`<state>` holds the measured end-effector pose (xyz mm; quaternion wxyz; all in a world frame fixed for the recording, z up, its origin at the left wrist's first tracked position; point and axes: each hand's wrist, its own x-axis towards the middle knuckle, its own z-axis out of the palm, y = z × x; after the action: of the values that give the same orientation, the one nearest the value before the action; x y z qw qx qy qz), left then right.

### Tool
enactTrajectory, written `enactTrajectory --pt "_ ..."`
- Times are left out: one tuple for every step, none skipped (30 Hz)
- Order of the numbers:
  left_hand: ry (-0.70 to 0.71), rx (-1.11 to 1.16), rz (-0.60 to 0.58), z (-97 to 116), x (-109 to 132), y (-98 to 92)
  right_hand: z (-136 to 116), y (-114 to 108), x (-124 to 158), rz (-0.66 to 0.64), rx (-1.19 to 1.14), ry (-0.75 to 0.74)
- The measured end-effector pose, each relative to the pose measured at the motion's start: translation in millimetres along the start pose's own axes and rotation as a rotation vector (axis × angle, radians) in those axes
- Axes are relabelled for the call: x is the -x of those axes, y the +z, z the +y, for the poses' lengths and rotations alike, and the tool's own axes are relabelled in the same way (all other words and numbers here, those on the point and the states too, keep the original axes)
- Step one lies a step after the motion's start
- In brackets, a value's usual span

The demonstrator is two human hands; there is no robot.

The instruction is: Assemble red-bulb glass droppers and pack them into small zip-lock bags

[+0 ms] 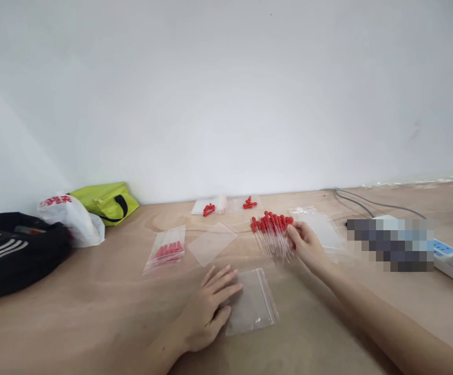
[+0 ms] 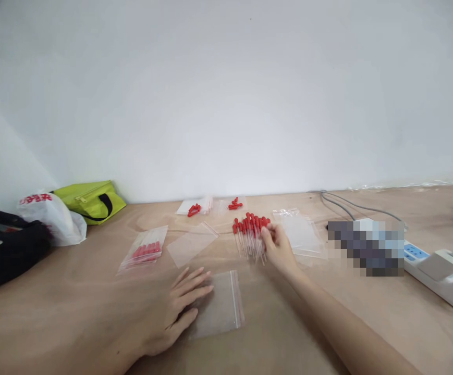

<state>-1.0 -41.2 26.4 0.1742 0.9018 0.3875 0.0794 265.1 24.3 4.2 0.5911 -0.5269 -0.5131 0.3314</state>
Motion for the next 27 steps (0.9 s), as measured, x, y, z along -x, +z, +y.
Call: enactTrajectory --pt "0.007 -0.011 0.011 0 -1 0.6 4 -3 13 -0.013 -0.088 0.05" --pt "0.017 -0.019 0.015 0 -1 1.9 8 -5 25 -0.012 -0.154 0.09" --pt "0.03 -0.024 0.012 -1 -2 3.5 10 -7 36 -0.011 -0.203 0.126" --pt "0.041 -0.024 0.003 -2 -2 5.3 12 -8 45 -0.018 -0.232 0.156" --pt "0.048 -0.024 -0.009 -3 -2 6.9 12 -8 52 -0.022 -0.248 0.179" --pt "0.051 -0.025 -0.02 -4 -2 8.3 12 -8 57 -0.028 -0.257 0.197" --pt "0.051 -0.028 -0.025 -5 -2 9.2 11 -8 59 -0.03 -0.26 0.21" --pt "0.051 -0.031 -0.022 -6 -2 9.8 11 -8 60 -0.028 -0.263 0.219" --pt "0.052 -0.034 -0.018 -6 -2 10.0 10 -7 60 -0.022 -0.268 0.224" --pt "0.054 -0.035 -0.015 -7 -2 10.0 10 -6 60 -0.018 -0.276 0.227" --pt "0.057 -0.035 -0.013 -7 -3 9.8 10 -4 59 -0.017 -0.282 0.227" --pt "0.057 -0.035 -0.015 -7 -3 9.6 10 -3 58 -0.02 -0.286 0.225" --pt "0.056 -0.037 -0.018 -7 -3 9.3 11 -1 58 -0.026 -0.289 0.22" --pt "0.055 -0.038 -0.023 -7 -3 9.1 11 1 58 -0.033 -0.291 0.216" --pt "0.054 -0.041 -0.024 -6 -4 8.9 11 2 58 -0.043 -0.291 0.212" --pt "0.054 -0.044 -0.023 -6 -4 8.8 11 4 58 -0.051 -0.292 0.21" --pt "0.055 -0.045 -0.021 -6 -4 8.8 10 6 59 -0.056 -0.295 0.211" --pt "0.057 -0.045 -0.017 -6 -4 9.0 9 7 60 -0.059 -0.301 0.217" --pt "0.061 -0.041 -0.012 -6 -4 9.2 8 8 61 -0.061 -0.312 0.229" --pt "0.062 -0.034 -0.007 -6 -4 9.5 7 9 62 -0.063 -0.33 0.249" --pt "0.061 -0.025 -0.002 -6 -4 9.8 5 10 64 -0.065 -0.353 0.277" --pt "0.057 -0.013 0.001 -6 -4 10.1 3 11 65 -0.072 -0.378 0.31" --pt "0.052 -0.001 0.003 -6 -4 10.4 2 11 67 -0.088 -0.401 0.343" --pt "0.046 0.01 0.003 -6 -4 10.7 0 11 70 -0.121 -0.415 0.369" --pt "0.04 0.018 0.001 -6 -4 10.9 -1 11 72 -0.169 -0.416 0.38" --pt "0.036 0.022 0.001 -5 -4 11.0 -2 10 74 -0.233 -0.402 0.374" --pt "0.034 0.024 0.0 -5 -4 11.0 -2 9 76 -0.31 -0.374 0.355"
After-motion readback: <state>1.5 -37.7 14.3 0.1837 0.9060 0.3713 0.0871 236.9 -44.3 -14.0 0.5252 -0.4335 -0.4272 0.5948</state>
